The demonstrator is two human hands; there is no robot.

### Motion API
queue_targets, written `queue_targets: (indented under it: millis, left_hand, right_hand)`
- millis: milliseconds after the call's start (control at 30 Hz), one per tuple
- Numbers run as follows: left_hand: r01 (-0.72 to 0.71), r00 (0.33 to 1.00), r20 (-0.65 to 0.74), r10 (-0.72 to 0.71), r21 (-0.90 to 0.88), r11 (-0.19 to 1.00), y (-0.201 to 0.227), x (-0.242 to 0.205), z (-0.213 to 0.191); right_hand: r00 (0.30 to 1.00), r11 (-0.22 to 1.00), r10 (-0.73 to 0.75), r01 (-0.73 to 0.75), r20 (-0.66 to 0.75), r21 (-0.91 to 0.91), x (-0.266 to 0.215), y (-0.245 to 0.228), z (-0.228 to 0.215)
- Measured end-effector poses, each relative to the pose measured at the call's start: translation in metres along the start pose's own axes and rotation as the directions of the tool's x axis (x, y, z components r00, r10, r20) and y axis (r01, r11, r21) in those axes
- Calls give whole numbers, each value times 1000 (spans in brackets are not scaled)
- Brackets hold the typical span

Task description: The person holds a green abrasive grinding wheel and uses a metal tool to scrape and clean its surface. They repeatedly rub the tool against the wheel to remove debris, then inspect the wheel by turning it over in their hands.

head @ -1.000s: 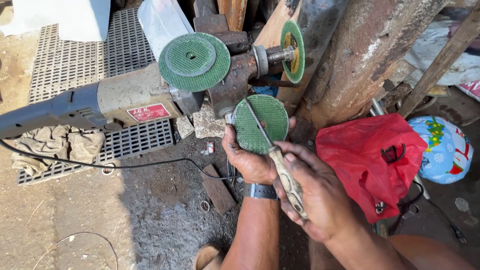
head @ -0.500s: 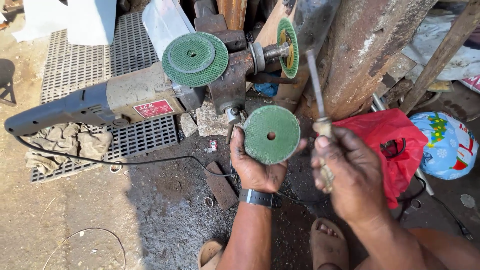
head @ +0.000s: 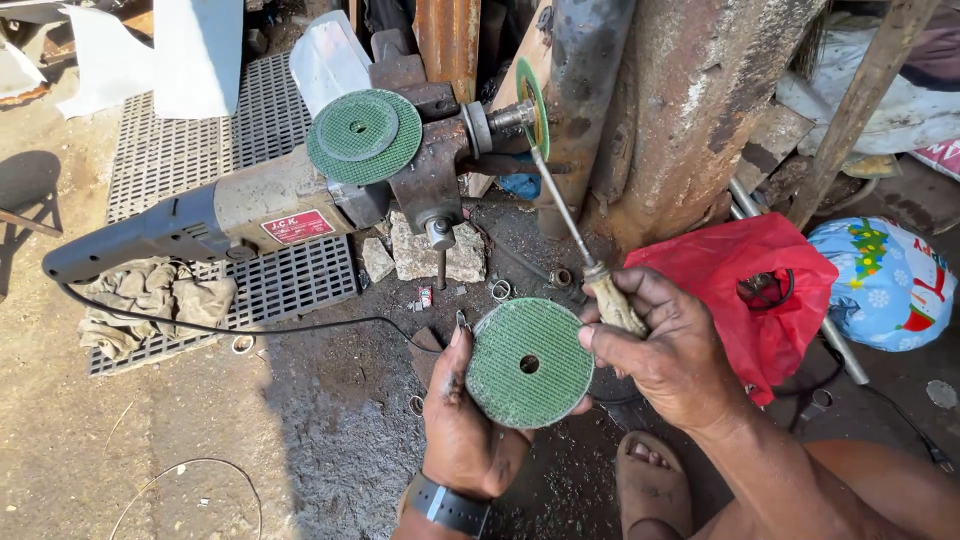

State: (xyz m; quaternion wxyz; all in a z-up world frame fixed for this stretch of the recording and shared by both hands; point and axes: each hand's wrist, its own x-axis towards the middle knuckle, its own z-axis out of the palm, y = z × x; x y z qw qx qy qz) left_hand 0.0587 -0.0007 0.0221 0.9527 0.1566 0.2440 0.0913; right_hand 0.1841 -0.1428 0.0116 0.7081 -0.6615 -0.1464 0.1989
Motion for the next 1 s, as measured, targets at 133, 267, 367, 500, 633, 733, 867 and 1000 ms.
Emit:
queue_targets:
  millis: [133,267,367,500,633,733,867,1000]
  left_hand:
    - [-4,963,-270,18,52,999,11,-14,13]
    - [-252,961,-54,270,221,942,6,-7,-17]
    - [-343,927,79,367,573,744,8,-2,-41]
    - [-415,908,208,364,568,711,12,1,-51]
    - [-457,880,189,435,581,673,15,0,-53]
    - [-466,868,204,452,650,601,18,-5,-50]
    - [-446,862,225,454,763,467,21,-11,-43]
    - [-491,834,274,479,765,416,17,-12,-39]
  right_hand:
    - [997,999,36,-36,74,3,-2,7,-2]
    - [995,999,42,-42,90,-4,-2,9,-5]
    - [997,998,69,-68,43,-17,0,9,-5]
    - [983,995,100,-98,156,-16,-1,11,-3]
    - [980,998,54,-51,193,-21,-4,20,-2]
    - [972,990,107,-124,207,71,-6,35,-9]
    - [961,996,69,-81,266,37,-11,31,-8]
    - [958,995,92,-97,273,4,-16,29,-2]
